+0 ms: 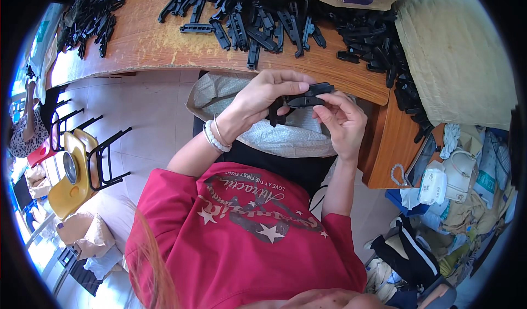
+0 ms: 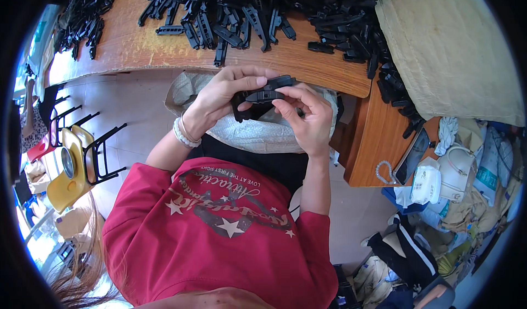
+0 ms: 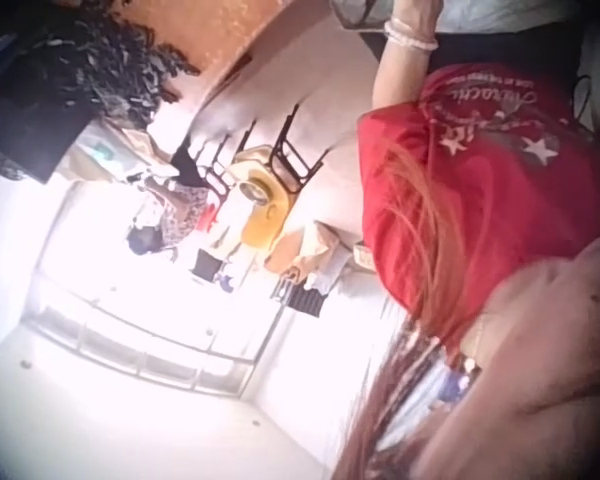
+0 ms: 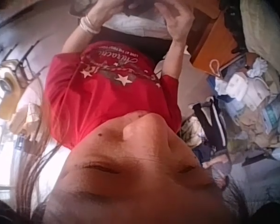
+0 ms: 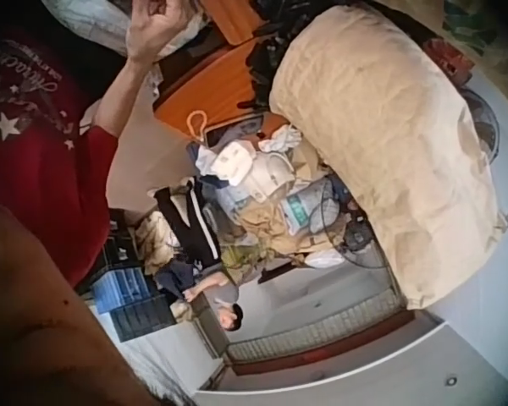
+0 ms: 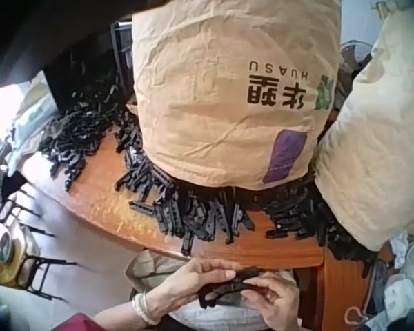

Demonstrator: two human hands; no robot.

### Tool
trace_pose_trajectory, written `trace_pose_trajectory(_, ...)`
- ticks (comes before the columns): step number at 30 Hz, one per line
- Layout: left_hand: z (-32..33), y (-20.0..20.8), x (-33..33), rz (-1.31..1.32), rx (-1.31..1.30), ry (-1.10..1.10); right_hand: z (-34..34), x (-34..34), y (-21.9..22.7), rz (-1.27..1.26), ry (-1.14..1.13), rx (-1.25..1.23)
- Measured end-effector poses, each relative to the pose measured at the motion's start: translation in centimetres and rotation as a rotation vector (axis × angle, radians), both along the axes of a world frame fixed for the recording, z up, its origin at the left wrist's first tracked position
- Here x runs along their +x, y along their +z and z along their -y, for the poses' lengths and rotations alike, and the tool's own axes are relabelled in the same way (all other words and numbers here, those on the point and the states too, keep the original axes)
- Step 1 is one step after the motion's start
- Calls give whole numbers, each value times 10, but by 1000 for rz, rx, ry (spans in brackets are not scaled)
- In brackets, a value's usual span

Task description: Inspecting, clicking together, and bagging small black plastic clips at a workbench.

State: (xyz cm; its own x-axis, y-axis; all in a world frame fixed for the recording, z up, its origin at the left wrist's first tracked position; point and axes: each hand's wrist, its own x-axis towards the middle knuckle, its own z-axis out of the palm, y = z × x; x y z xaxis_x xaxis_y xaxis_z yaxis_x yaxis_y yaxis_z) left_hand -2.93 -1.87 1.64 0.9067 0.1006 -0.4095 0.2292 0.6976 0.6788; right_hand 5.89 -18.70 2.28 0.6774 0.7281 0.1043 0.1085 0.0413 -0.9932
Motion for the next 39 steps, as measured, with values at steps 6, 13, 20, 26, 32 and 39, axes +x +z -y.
trace_pose_trajectory(6, -6, 11, -3, -48, 369, -162, 4, -3, -7, 153, -145, -53)
trace_pose_trajectory(13, 7, 2, -5, 335, 1152, -75, -2, -10, -9, 85, -178, -15)
trace_pose_trajectory(20, 1, -6, -8, 468, 1317, -59, -1, 3, -16, 310, -111, -91)
trace_pose_trajectory(26, 6, -29, -15, 359, 1366, -38, -3, 25, -17, 262, 14, -254)
trace_pose_trajectory(32, -26, -17, -7, 527, 1800, 236, -16, 67, -18, 828, -412, -393)
trace_pose_trajectory(39, -75, 1, 10, 369, 2032, 140, -23, 64, -27, 1054, -413, -318)
